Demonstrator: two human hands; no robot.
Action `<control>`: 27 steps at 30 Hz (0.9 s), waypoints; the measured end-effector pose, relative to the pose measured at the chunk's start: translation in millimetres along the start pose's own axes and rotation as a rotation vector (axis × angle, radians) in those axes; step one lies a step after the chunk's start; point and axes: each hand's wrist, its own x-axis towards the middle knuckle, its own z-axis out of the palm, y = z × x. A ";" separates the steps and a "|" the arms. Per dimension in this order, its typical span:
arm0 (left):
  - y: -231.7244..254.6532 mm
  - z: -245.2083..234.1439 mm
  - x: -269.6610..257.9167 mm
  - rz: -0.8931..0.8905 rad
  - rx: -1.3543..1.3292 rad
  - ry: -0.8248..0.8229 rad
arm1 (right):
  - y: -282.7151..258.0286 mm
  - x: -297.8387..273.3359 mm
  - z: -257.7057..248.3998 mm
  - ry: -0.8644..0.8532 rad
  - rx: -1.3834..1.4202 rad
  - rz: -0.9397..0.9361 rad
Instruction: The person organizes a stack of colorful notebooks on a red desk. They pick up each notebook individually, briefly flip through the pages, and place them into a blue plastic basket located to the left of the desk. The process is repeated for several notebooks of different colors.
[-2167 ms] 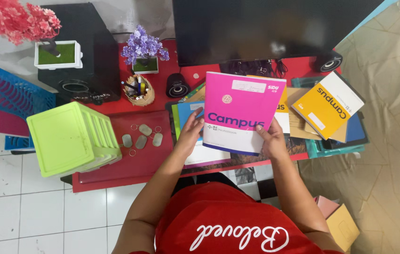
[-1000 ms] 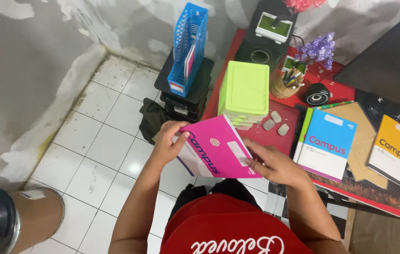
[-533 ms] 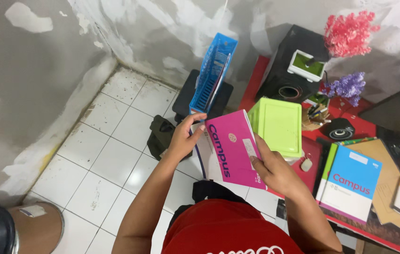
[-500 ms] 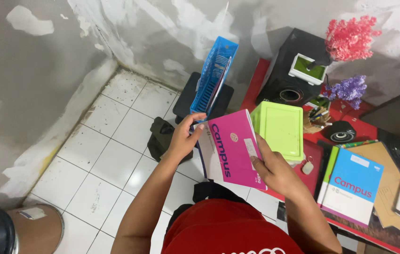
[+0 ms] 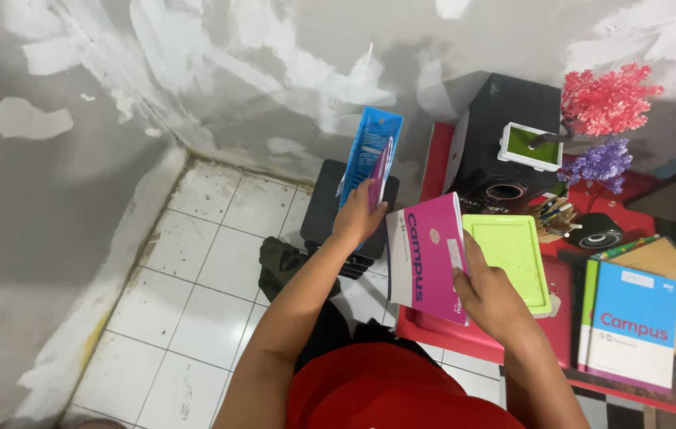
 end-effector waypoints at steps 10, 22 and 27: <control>-38.1 -7.8 46.0 0.123 0.177 -0.298 | -42.3 41.7 26.1 0.176 -0.171 -0.002; -64.7 -55.3 43.9 0.196 0.192 -0.266 | -49.4 126.4 68.6 0.031 0.024 0.190; -80.5 -56.2 41.6 0.277 0.113 -0.213 | -34.1 179.6 103.6 0.120 0.097 0.125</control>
